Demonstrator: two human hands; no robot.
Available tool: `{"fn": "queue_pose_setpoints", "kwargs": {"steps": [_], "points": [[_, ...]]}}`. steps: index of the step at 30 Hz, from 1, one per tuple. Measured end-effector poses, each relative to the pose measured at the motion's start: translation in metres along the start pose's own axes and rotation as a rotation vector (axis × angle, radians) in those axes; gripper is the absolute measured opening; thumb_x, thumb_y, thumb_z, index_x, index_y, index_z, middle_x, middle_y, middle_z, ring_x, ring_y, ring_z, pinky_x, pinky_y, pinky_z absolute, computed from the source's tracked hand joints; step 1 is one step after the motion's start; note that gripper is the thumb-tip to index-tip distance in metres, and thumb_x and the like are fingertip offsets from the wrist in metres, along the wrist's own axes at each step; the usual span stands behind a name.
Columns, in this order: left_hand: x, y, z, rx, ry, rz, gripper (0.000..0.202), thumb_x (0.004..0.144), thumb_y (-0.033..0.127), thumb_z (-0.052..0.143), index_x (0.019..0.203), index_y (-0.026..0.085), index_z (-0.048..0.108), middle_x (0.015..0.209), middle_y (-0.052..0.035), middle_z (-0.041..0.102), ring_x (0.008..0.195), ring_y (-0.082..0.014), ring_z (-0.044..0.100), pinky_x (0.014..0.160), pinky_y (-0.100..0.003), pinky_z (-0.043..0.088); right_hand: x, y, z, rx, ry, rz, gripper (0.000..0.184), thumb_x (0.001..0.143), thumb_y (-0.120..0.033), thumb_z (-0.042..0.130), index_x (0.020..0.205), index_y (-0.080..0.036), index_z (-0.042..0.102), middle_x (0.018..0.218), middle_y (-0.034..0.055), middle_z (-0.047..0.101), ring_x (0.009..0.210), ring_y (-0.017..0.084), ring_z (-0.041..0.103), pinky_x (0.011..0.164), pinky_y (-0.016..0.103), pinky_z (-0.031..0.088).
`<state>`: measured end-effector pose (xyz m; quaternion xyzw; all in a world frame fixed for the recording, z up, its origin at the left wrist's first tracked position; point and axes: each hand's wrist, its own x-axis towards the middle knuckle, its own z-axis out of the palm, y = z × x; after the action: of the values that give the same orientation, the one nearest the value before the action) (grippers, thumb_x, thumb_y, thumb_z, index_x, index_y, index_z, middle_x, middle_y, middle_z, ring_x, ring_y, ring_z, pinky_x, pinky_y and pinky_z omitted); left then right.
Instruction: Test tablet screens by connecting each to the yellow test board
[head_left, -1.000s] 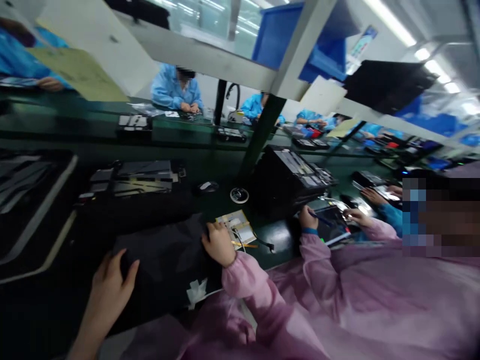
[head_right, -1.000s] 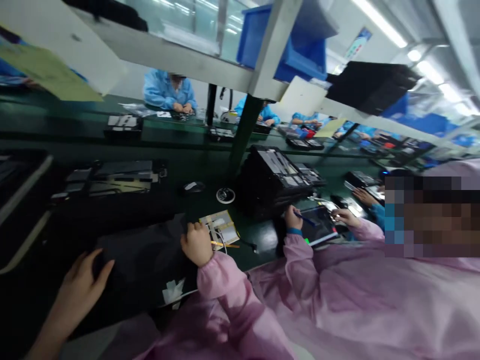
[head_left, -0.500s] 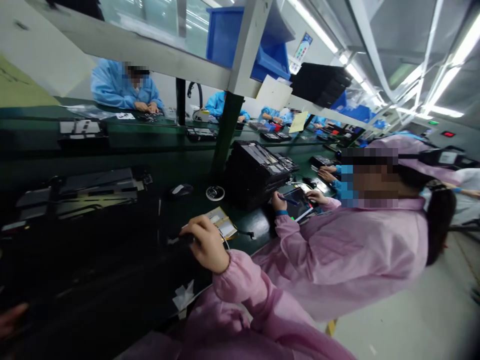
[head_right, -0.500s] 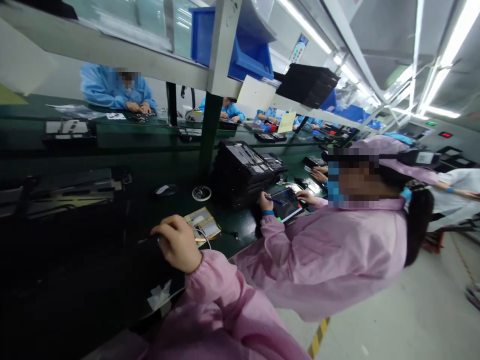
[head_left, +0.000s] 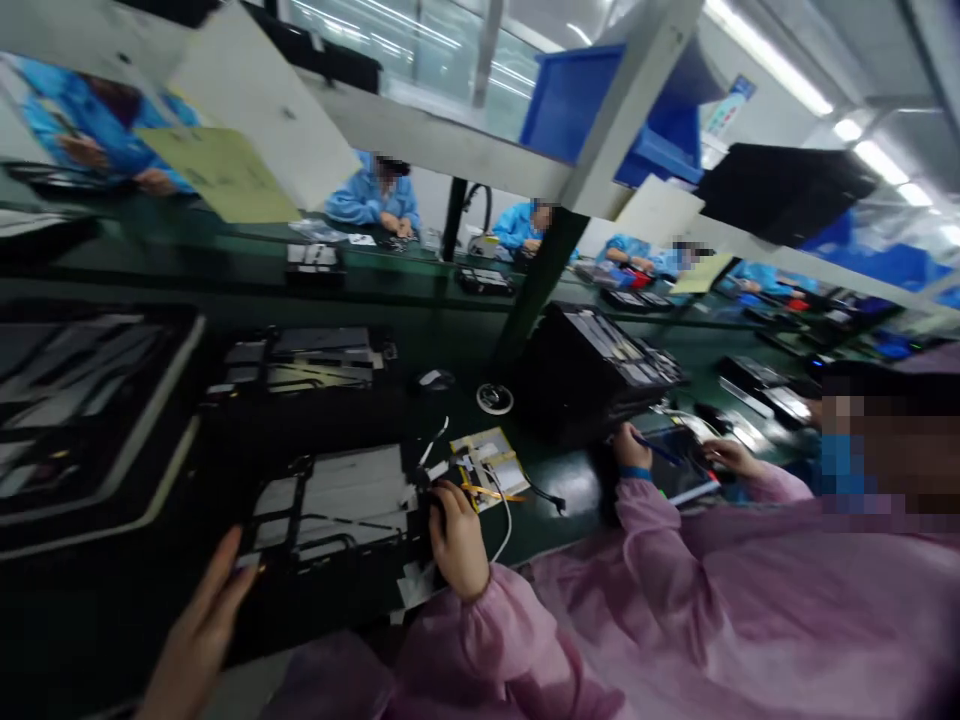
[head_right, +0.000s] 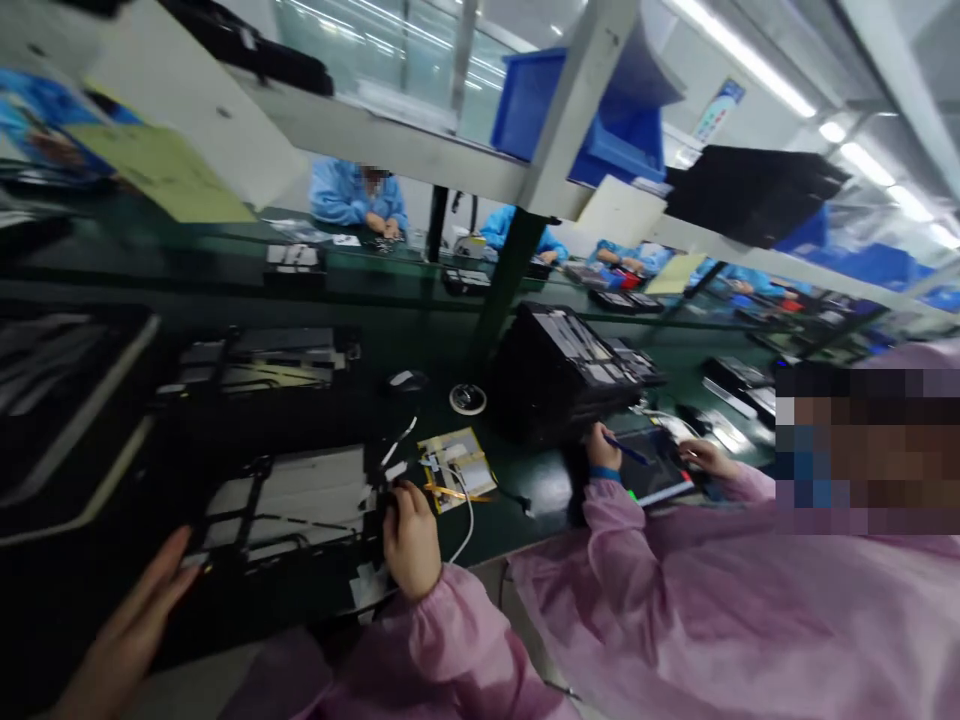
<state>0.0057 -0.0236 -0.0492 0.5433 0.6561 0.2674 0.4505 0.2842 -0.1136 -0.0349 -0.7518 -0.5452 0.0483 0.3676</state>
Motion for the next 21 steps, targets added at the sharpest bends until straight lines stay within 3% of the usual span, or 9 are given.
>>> {"fn": "queue_pose_setpoints", "kwargs": {"steps": [3, 5, 9, 12, 14, 17, 19, 21], "points": [[-0.004, 0.014, 0.016, -0.005, 0.024, 0.091, 0.073, 0.077, 0.056, 0.053, 0.142, 0.025, 0.042, 0.149, -0.0022, 0.042, 0.138, -0.0294, 0.036, 0.116, -0.043, 0.027, 0.0, 0.009, 0.007, 0.074, 0.06, 0.072, 0.031, 0.087, -0.019, 0.046, 0.116, -0.018, 0.058, 0.114, 0.0129, 0.066, 0.107, 0.024, 0.063, 0.093, 0.04, 0.052], [-0.003, 0.022, 0.017, -0.094, 0.031, 0.091, 0.071, 0.077, 0.054, 0.055, 0.139, 0.021, 0.043, 0.147, -0.0071, 0.044, 0.136, -0.0293, 0.039, 0.114, -0.043, 0.031, 0.003, 0.018, 0.01, 0.114, 0.053, 0.135, 0.032, 0.086, -0.025, 0.048, 0.115, -0.018, 0.058, 0.104, 0.0124, 0.069, 0.097, 0.026, 0.066, 0.086, 0.042, 0.054], [-0.009, 0.038, 0.009, -0.414, -0.108, -0.146, 0.058, 0.082, 0.05, 0.056, 0.133, 0.022, 0.048, 0.14, -0.008, 0.053, 0.125, -0.0269, 0.053, 0.098, -0.037, 0.05, 0.011, 0.029, 0.009, 0.249, -0.006, 0.202, 0.039, 0.082, -0.037, 0.054, 0.116, -0.019, 0.057, 0.113, 0.0137, 0.067, 0.104, 0.029, 0.065, 0.091, 0.046, 0.052], [-0.023, 0.051, 0.007, -0.52, -0.111, -0.161, 0.059, 0.082, 0.047, 0.059, 0.135, 0.024, 0.046, 0.143, -0.0055, 0.05, 0.13, -0.0253, 0.048, 0.099, -0.034, 0.049, 0.011, 0.032, -0.009, 0.306, -0.005, 0.211, 0.045, 0.081, -0.043, 0.056, 0.121, -0.022, 0.056, 0.12, 0.0123, 0.065, 0.11, 0.029, 0.063, 0.093, 0.045, 0.051], [-0.03, 0.063, 0.008, -0.526, -0.094, -0.091, 0.063, 0.079, 0.048, 0.06, 0.136, 0.023, 0.047, 0.144, -0.0044, 0.049, 0.133, -0.0257, 0.044, 0.103, -0.034, 0.046, 0.012, 0.036, -0.034, 0.246, 0.023, 0.18, 0.04, 0.08, -0.046, 0.057, 0.114, -0.026, 0.061, 0.112, 0.0099, 0.068, 0.106, 0.03, 0.065, 0.086, 0.045, 0.054], [-0.027, 0.096, 0.009, -0.504, -0.191, 0.125, 0.059, 0.083, 0.052, 0.055, 0.136, 0.024, 0.049, 0.137, -0.004, 0.056, 0.131, -0.0267, 0.047, 0.103, -0.039, 0.046, 0.03, 0.047, -0.082, 0.127, 0.042, 0.054, 0.032, 0.065, -0.044, 0.069, 0.094, -0.03, 0.068, 0.102, 0.0088, 0.069, 0.105, 0.035, 0.063, 0.081, 0.048, 0.054], [-0.013, 0.124, 0.007, -0.496, -0.275, 0.327, 0.052, 0.094, 0.05, 0.035, 0.137, 0.024, 0.049, 0.131, -0.0062, 0.06, 0.128, -0.0249, 0.05, 0.102, -0.041, 0.047, 0.061, 0.051, -0.109, 0.088, 0.028, -0.001, 0.035, 0.06, -0.038, 0.071, 0.094, -0.03, 0.068, 0.098, 0.0099, 0.069, 0.104, 0.037, 0.062, 0.08, 0.05, 0.053], [0.01, 0.148, 0.006, -0.4, -0.28, 0.584, 0.052, 0.099, 0.046, 0.022, 0.138, 0.024, 0.048, 0.129, -0.0082, 0.061, 0.124, -0.0233, 0.054, 0.101, -0.042, 0.048, 0.109, 0.049, -0.124, 0.028, 0.049, -0.067, 0.039, 0.057, -0.033, 0.068, 0.095, -0.027, 0.067, 0.102, 0.0125, 0.067, 0.107, 0.038, 0.06, 0.085, 0.052, 0.051]]}}
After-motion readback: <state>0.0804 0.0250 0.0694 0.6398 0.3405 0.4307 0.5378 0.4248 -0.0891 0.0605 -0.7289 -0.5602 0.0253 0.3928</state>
